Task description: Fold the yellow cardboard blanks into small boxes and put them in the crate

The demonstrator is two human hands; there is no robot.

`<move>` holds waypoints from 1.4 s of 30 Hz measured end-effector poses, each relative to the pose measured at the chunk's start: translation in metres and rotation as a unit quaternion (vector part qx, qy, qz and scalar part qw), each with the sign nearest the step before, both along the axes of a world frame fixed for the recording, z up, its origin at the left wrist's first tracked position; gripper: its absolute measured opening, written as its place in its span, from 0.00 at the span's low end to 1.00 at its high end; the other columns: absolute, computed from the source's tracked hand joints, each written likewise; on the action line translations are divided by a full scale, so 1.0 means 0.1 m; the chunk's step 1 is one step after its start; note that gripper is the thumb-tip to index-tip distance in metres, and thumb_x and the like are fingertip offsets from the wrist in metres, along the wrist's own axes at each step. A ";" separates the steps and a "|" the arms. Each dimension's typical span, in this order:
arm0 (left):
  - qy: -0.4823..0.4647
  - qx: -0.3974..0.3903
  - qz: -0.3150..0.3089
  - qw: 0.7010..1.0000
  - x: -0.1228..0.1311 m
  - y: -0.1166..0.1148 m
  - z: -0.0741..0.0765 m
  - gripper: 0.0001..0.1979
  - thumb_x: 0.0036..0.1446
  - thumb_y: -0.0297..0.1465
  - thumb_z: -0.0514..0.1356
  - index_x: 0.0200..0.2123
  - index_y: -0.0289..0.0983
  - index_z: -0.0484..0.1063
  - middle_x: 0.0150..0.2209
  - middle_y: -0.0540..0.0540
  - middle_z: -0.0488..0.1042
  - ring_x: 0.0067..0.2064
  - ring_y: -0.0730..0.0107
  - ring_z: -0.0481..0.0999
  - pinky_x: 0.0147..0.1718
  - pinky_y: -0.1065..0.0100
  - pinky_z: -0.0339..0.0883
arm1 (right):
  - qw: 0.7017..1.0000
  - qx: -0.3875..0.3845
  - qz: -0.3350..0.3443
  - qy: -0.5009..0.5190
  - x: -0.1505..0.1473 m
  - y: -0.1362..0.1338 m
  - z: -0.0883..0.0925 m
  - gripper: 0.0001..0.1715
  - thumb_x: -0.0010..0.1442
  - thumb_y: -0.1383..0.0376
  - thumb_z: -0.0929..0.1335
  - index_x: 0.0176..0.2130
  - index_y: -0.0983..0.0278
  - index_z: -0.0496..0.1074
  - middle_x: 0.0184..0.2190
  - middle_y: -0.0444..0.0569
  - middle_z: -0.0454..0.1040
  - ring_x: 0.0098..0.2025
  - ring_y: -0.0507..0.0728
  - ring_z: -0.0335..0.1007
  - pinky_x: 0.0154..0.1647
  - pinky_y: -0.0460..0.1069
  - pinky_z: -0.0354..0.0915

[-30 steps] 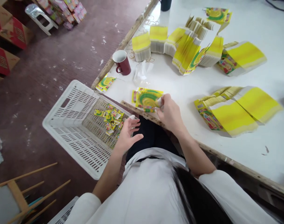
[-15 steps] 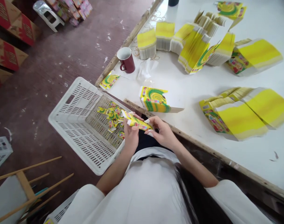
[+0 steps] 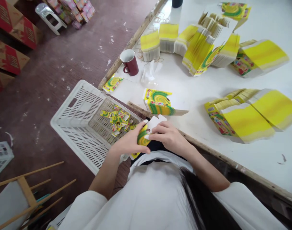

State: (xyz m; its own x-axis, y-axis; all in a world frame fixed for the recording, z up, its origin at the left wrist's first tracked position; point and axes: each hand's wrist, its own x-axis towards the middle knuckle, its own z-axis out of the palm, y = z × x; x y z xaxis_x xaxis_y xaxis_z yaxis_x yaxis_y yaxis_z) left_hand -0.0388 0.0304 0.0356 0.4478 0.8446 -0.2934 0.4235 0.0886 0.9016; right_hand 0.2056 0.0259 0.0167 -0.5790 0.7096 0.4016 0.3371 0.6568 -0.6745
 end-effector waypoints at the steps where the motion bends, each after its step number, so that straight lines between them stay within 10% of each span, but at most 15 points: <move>1: 0.040 0.010 0.007 0.999 0.09 -0.04 -0.02 0.54 0.38 0.52 0.77 0.65 0.40 0.63 0.60 0.35 0.75 0.59 0.44 0.77 0.57 0.49 0.73 | 1.000 0.001 -0.024 0.004 -0.03 -0.03 -0.02 0.17 0.72 0.69 0.62 0.45 0.56 0.79 0.41 0.50 0.81 0.43 0.59 0.72 0.47 0.56 0.69; 9: 0.038 0.118 0.189 0.974 0.53 -0.25 -0.13 0.41 0.50 0.38 0.71 0.63 0.41 0.54 0.55 0.40 0.74 0.52 0.59 0.79 0.50 0.63 0.74 | 0.906 -0.143 -0.307 0.255 -0.31 -0.33 -0.19 0.11 0.66 0.59 0.71 0.45 0.55 0.66 0.45 0.52 0.73 0.45 0.59 0.75 0.46 0.56 0.75; 13: 0.044 0.170 0.170 0.970 0.52 -0.30 -0.17 0.42 0.51 0.36 0.71 0.64 0.41 0.53 0.52 0.40 0.74 0.48 0.61 0.80 0.48 0.62 0.75 | 0.818 -0.331 -0.256 0.395 -0.28 -0.18 -0.07 0.27 0.55 0.49 0.78 0.44 0.56 0.64 0.37 0.44 0.71 0.33 0.52 0.71 0.34 0.48 0.72; 17: 0.018 0.283 0.105 0.953 0.50 -0.35 -0.26 0.42 0.53 0.37 0.71 0.65 0.41 0.51 0.52 0.40 0.75 0.48 0.60 0.81 0.46 0.63 0.76 | 0.723 -0.514 -0.180 0.425 -0.21 -0.06 0.01 0.22 0.56 0.46 0.75 0.37 0.60 0.72 0.27 0.42 0.72 0.25 0.51 0.66 0.23 0.46 0.65; 22: 0.009 0.378 0.107 0.920 0.51 -0.36 -0.33 0.44 0.54 0.39 0.71 0.66 0.40 0.49 0.52 0.38 0.75 0.49 0.59 0.80 0.47 0.62 0.75 | 0.593 -0.675 -0.058 0.435 -0.32 -0.16 -0.11 0.25 0.54 0.46 0.75 0.43 0.61 0.78 0.38 0.50 0.83 0.39 0.60 0.79 0.39 0.52 0.76; 28: 0.030 0.335 0.115 0.935 0.50 -0.32 -0.28 0.39 0.54 0.36 0.70 0.62 0.42 0.52 0.47 0.44 0.74 0.42 0.64 0.79 0.42 0.64 0.73 | 0.717 -0.521 -0.087 0.456 -0.33 -0.28 -0.22 0.40 0.57 0.34 0.71 0.55 0.57 0.76 0.57 0.52 0.78 0.62 0.65 0.72 0.65 0.59 0.67; 36: 0.100 0.293 0.014 0.951 0.53 -0.28 -0.21 0.29 0.54 0.30 0.65 0.55 0.42 0.55 0.49 0.42 0.72 0.46 0.58 0.79 0.41 0.61 0.73 | 0.784 -0.519 -0.017 0.341 -0.17 -0.15 -0.15 0.35 0.63 0.45 0.72 0.62 0.57 0.73 0.64 0.51 0.72 0.68 0.65 0.67 0.71 0.63 0.60; 42: 0.098 0.204 0.012 0.974 0.52 -0.27 -0.28 0.40 0.48 0.27 0.65 0.62 0.39 0.48 0.50 0.39 0.71 0.45 0.58 0.78 0.42 0.58 0.74 | 0.919 -0.327 -0.030 0.218 -0.18 -0.22 -0.20 0.37 0.70 0.57 0.67 0.73 0.56 0.58 0.73 0.51 0.60 0.73 0.62 0.58 0.74 0.60 0.57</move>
State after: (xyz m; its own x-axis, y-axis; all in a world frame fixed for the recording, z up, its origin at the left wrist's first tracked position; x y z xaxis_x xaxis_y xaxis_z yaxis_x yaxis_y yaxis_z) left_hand 0.0134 0.0038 0.0075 0.3954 0.9185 -0.0085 0.5940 -0.2486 0.7651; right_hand 0.1875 0.0039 -0.0038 -0.4160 0.9073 0.0616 -0.0356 0.0515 -0.9980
